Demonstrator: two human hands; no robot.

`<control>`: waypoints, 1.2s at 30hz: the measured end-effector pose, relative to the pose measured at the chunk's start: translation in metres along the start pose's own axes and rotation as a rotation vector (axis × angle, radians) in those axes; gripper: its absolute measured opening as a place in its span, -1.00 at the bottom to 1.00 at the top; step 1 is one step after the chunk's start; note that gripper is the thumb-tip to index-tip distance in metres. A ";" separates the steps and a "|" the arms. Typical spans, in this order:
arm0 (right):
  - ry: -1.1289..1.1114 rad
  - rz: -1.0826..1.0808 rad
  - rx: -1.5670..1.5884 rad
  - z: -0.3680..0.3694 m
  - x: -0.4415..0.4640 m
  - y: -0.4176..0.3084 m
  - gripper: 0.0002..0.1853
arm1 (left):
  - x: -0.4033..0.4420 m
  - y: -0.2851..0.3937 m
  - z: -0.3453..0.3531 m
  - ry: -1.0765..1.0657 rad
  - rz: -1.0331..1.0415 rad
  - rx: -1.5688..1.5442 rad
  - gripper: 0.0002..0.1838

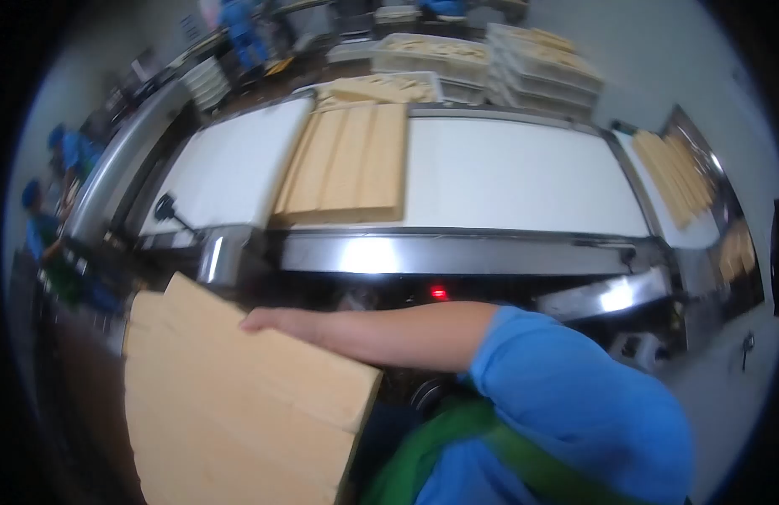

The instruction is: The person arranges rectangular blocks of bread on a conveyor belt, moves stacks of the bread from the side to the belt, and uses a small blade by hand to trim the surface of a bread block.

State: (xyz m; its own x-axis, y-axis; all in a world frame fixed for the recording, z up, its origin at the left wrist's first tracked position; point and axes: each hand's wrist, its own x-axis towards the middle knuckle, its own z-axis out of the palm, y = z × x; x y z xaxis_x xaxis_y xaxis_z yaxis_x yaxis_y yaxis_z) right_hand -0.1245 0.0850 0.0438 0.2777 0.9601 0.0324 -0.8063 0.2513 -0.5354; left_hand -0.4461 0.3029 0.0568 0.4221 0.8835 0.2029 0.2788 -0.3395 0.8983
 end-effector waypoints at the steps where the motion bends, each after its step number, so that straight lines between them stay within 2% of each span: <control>1: -0.069 0.053 0.070 0.003 -0.006 -0.002 -0.55 | 0.002 0.003 0.016 -0.027 0.001 -0.012 -0.65; 3: -0.078 0.085 0.122 0.010 -0.026 -0.004 -0.49 | 0.003 0.008 0.038 -0.073 -0.001 -0.032 -0.65; 6: 0.003 0.105 0.087 0.008 -0.043 -0.007 -0.50 | 0.004 0.013 0.060 -0.134 0.007 -0.058 -0.65; 9: -0.147 0.073 0.133 -0.006 -0.041 0.001 -0.55 | 0.007 0.016 0.074 -0.178 0.012 -0.080 -0.65; 15: -0.035 0.088 0.067 -0.027 -0.042 0.015 -0.66 | 0.010 0.024 0.078 -0.229 0.017 -0.107 -0.64; 18: -0.097 0.091 0.031 -0.033 -0.052 0.013 -0.33 | 0.014 0.031 0.077 -0.250 0.032 -0.125 -0.64; 24: -0.319 -0.246 0.011 0.012 -0.102 -0.035 0.00 | 0.029 0.063 0.079 -0.346 0.072 -0.171 -0.64; 25: -0.210 -0.262 -0.017 0.008 -0.111 -0.040 0.07 | 0.033 0.070 0.081 -0.375 0.089 -0.184 -0.64; 27: -0.306 -0.384 0.046 0.005 -0.136 -0.055 0.09 | 0.041 0.090 0.083 -0.426 0.127 -0.205 -0.64; 29: -0.274 -0.482 -0.110 0.013 -0.178 -0.080 0.10 | 0.049 0.113 0.093 -0.495 0.165 -0.233 -0.64; 32: -0.172 -0.627 -0.276 0.015 -0.249 -0.113 0.04 | 0.064 0.157 0.125 -0.636 0.258 -0.277 -0.63; 36: 0.068 -0.809 -0.515 0.009 -0.337 -0.149 -0.04 | 0.080 0.224 0.193 -0.847 0.403 -0.368 -0.63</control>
State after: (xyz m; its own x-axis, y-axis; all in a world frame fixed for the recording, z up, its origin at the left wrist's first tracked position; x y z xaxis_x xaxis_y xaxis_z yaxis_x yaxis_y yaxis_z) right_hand -0.1023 -0.2748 0.1204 0.6922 0.5063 0.5144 -0.0330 0.7341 -0.6782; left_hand -0.1836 0.2353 0.1985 0.9402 0.1557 0.3031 -0.2435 -0.3154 0.9172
